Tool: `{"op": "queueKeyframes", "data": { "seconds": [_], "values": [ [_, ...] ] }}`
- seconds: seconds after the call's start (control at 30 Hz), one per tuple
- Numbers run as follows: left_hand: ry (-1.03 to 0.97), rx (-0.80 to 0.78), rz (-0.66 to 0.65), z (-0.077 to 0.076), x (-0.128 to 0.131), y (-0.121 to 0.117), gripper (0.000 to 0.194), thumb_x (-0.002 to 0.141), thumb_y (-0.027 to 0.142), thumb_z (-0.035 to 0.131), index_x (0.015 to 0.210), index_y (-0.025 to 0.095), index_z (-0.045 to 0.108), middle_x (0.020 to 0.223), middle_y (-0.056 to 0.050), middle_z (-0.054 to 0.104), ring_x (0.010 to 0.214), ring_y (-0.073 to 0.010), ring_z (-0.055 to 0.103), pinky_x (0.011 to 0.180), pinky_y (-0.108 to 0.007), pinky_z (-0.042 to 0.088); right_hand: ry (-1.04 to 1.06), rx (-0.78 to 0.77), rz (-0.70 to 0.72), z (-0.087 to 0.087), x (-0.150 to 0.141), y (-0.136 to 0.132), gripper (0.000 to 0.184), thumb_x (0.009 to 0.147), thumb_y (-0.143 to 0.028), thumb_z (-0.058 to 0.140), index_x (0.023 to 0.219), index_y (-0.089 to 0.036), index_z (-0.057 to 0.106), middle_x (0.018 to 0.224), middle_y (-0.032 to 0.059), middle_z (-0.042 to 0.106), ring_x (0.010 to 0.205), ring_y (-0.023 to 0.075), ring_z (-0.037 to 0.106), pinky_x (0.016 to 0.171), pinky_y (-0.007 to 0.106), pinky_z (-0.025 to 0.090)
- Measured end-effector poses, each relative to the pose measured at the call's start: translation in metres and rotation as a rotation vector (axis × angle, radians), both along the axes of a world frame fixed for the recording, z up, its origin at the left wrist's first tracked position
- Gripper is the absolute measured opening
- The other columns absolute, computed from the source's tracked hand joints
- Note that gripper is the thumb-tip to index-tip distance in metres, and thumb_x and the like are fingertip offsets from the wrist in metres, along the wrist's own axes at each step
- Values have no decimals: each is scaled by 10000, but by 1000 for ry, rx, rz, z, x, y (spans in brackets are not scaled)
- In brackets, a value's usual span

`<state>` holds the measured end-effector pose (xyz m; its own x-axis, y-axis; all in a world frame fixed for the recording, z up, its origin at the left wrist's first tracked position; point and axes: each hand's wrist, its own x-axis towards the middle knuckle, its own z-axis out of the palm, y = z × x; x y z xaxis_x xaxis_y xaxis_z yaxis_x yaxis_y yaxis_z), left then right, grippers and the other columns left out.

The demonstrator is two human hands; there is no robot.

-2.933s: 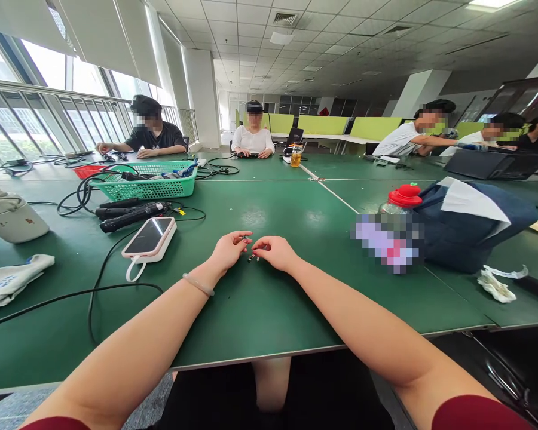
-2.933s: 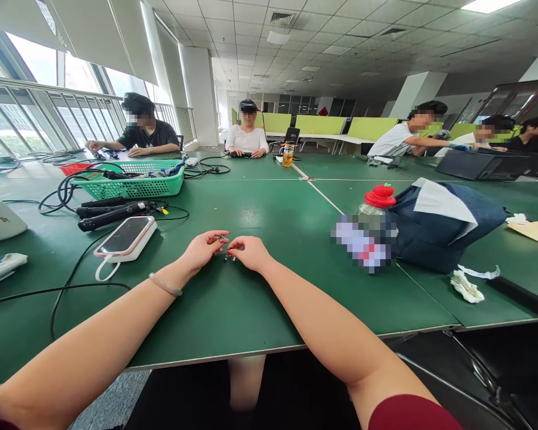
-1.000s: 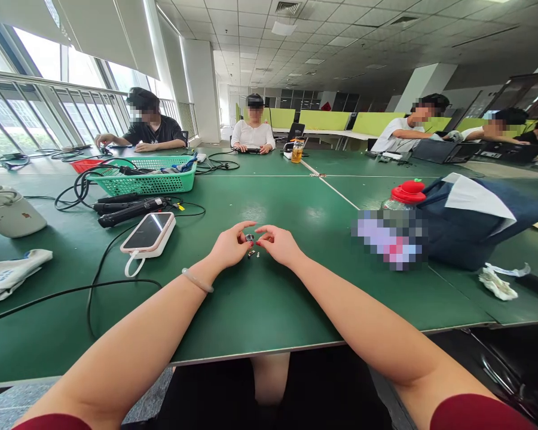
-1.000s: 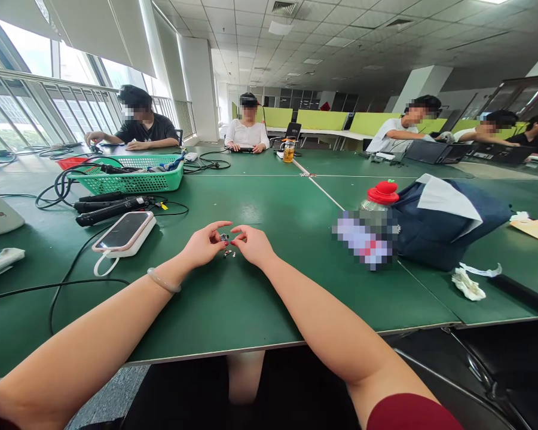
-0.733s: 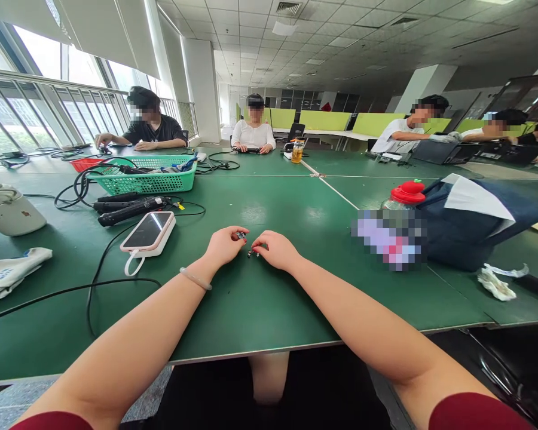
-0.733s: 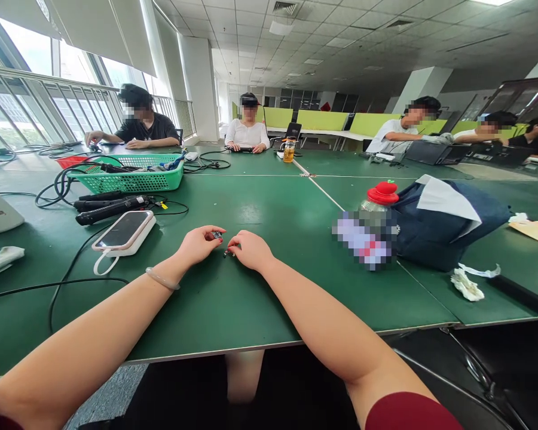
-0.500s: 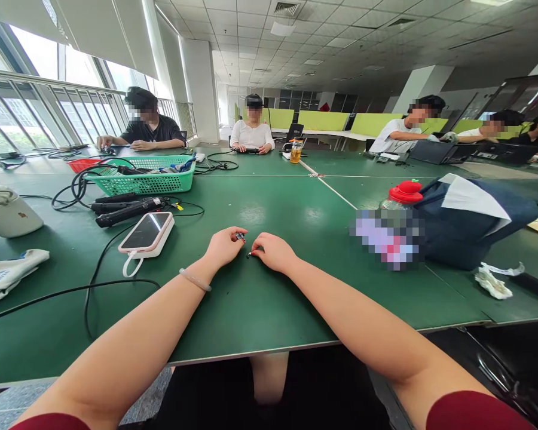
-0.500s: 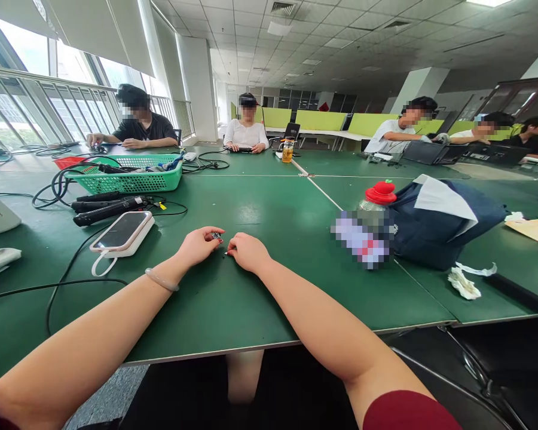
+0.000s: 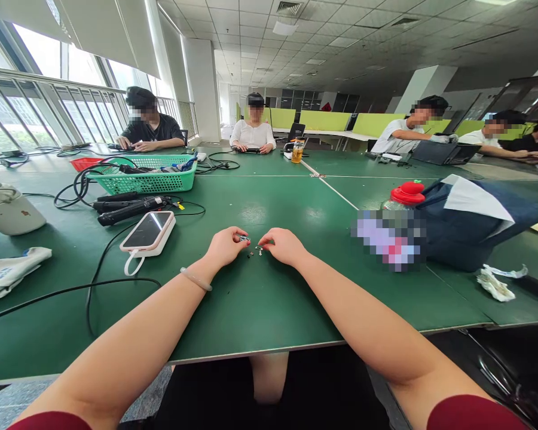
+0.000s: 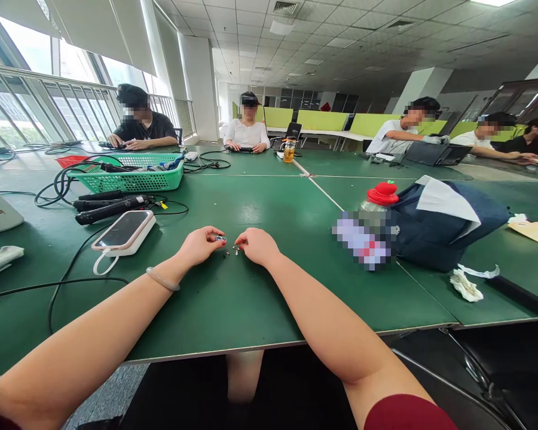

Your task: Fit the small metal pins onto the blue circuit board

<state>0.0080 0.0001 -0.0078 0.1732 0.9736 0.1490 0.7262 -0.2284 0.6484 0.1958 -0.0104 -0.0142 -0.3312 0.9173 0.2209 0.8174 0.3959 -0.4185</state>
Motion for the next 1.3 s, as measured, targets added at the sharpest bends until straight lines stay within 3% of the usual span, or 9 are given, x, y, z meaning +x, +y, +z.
{"op": "queueKeyframes", "data": {
  "seconds": [0.23,0.43,0.57,0.8,0.97,1.3],
  "values": [
    [37,-17,-6,-6,0,3,264,642,320,678,871,203,616,773,-1,647,708,-145,604,627,-229,439,-40,-62,122,2,2,1,83,747,-145,617,742,-210,669,810,1,594,738,113,533,649,210,379],
    [53,-19,-22,-6,0,3,256,632,280,689,864,206,610,796,1,653,729,-144,612,647,-228,451,-18,-77,223,3,4,-3,180,757,-80,592,826,-231,662,848,-13,579,737,94,518,643,198,369],
    [63,-17,-21,-5,0,2,243,636,258,679,863,203,612,799,-2,658,729,-145,615,646,-227,456,3,-94,269,1,5,-2,146,760,-117,611,828,-236,657,853,-19,573,710,87,508,629,196,367],
    [79,-2,-37,-6,-1,3,233,643,258,657,865,204,611,814,-11,663,720,-156,611,657,-246,457,-60,-70,251,6,-2,-6,84,764,-130,604,721,-189,644,809,-5,584,726,103,518,642,204,367],
    [75,-2,-45,-4,0,1,222,649,249,642,864,202,607,817,-16,667,733,-158,617,657,-240,457,-49,-38,220,-2,-4,-2,109,814,-167,555,746,-181,639,816,12,579,739,114,519,663,217,369],
    [-32,5,-163,-1,9,-9,258,650,409,622,793,202,567,711,1,667,659,-156,610,588,-236,448,313,125,99,-1,-17,-10,117,820,-202,543,730,-168,610,751,-14,533,640,89,452,626,204,355]
  ]
}}
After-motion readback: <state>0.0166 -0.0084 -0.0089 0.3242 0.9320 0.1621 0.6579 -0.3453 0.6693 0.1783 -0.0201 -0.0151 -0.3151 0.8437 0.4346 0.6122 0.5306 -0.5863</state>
